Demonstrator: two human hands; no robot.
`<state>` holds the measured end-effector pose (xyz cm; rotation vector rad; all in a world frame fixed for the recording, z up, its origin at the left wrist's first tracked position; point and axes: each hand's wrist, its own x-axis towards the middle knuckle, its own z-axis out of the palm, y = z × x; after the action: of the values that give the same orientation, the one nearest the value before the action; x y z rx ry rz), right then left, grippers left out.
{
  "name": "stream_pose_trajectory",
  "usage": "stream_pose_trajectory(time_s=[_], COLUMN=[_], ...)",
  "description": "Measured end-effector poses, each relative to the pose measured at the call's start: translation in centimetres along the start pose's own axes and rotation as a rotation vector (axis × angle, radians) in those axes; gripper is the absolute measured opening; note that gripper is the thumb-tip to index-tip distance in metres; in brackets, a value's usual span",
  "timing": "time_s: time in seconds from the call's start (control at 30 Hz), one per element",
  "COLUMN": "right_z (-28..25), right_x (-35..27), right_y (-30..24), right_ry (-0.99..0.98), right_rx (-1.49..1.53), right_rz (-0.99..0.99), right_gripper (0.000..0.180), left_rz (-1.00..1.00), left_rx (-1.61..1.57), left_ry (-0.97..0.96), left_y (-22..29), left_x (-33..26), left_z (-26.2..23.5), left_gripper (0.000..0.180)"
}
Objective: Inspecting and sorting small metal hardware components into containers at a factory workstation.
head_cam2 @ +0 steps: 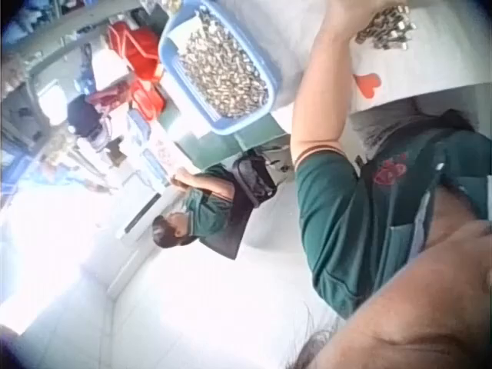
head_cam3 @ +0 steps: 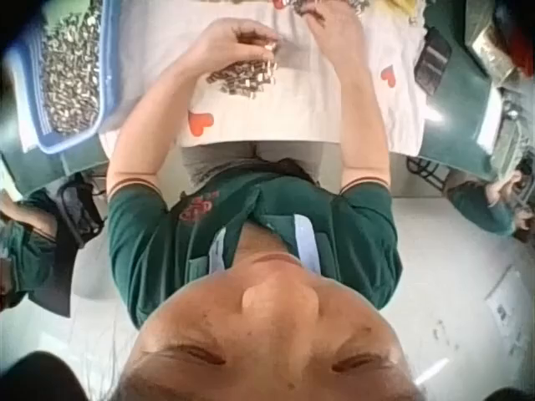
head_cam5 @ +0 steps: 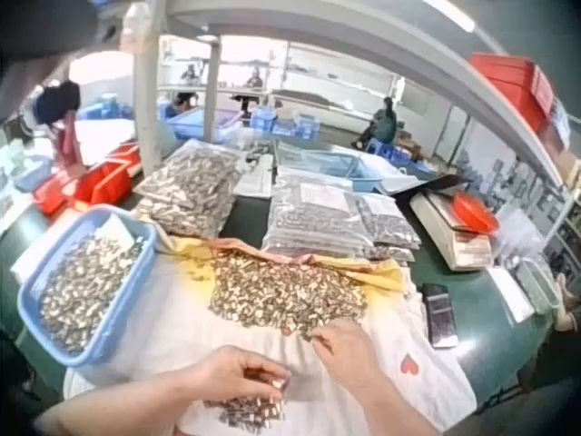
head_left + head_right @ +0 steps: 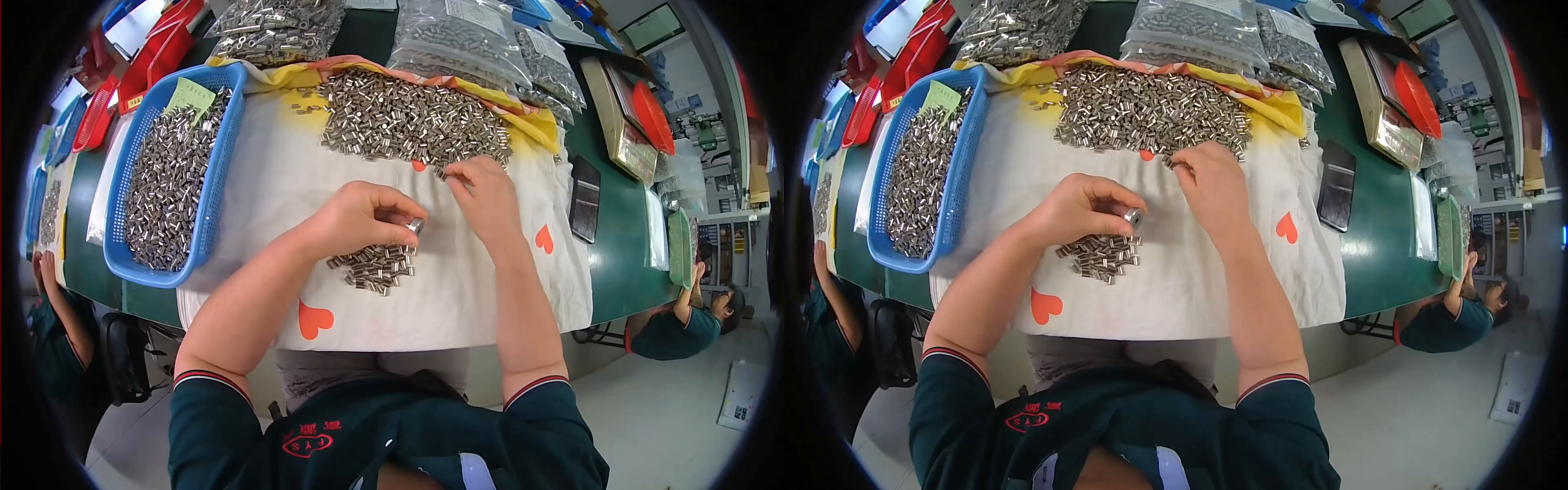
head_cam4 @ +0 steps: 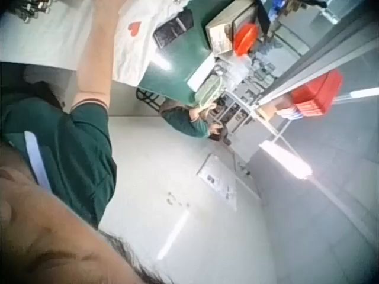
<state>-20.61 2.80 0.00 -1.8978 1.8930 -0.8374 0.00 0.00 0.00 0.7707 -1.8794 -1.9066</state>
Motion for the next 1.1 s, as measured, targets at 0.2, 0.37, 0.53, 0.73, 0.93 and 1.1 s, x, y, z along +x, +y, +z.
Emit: stream_pose_trajectory(time_s=[0.2, 0.37, 0.53, 0.73, 0.93, 1.1], right_z=[0.0, 0.5, -0.5, -0.9, -1.1, -0.8], right_x=[-0.1, -0.4, -1.0, -2.3, -2.2, -2.1], right_y=[-0.5, -0.7, -1.2, -3.2, -3.5, -4.4], right_ry=[0.051, 0.040, 0.085, -0.174, -0.202, -0.117], right_rx=[-0.219, -0.223, -0.036, 0.632, 0.553, 0.402], right_rz=[-0.146, -0.184, -0.152, -0.013, -0.075, -0.148], right_gripper=[0.007, 0.005, 0.007, 0.007, 0.008, 0.009], left_rz=[-0.030, -0.044, -0.081, -0.016, -0.013, -0.017], left_rx=[-0.293, -0.188, -0.206, -0.343, -0.341, -0.312], left_ry=[0.105, 0.115, 0.122, 0.200, 0.183, 0.213], left_y=[0.0, -0.5, -0.2, -0.6, -0.7, -0.7], left_x=[0.6, 0.4, 0.8, 0.6, 0.7, 0.4], left_z=[0.2, 0.8, 0.8, 0.3, 0.3, -0.1], left_gripper=[0.025, 0.027, 0.028, 0.029, 0.029, 0.029])
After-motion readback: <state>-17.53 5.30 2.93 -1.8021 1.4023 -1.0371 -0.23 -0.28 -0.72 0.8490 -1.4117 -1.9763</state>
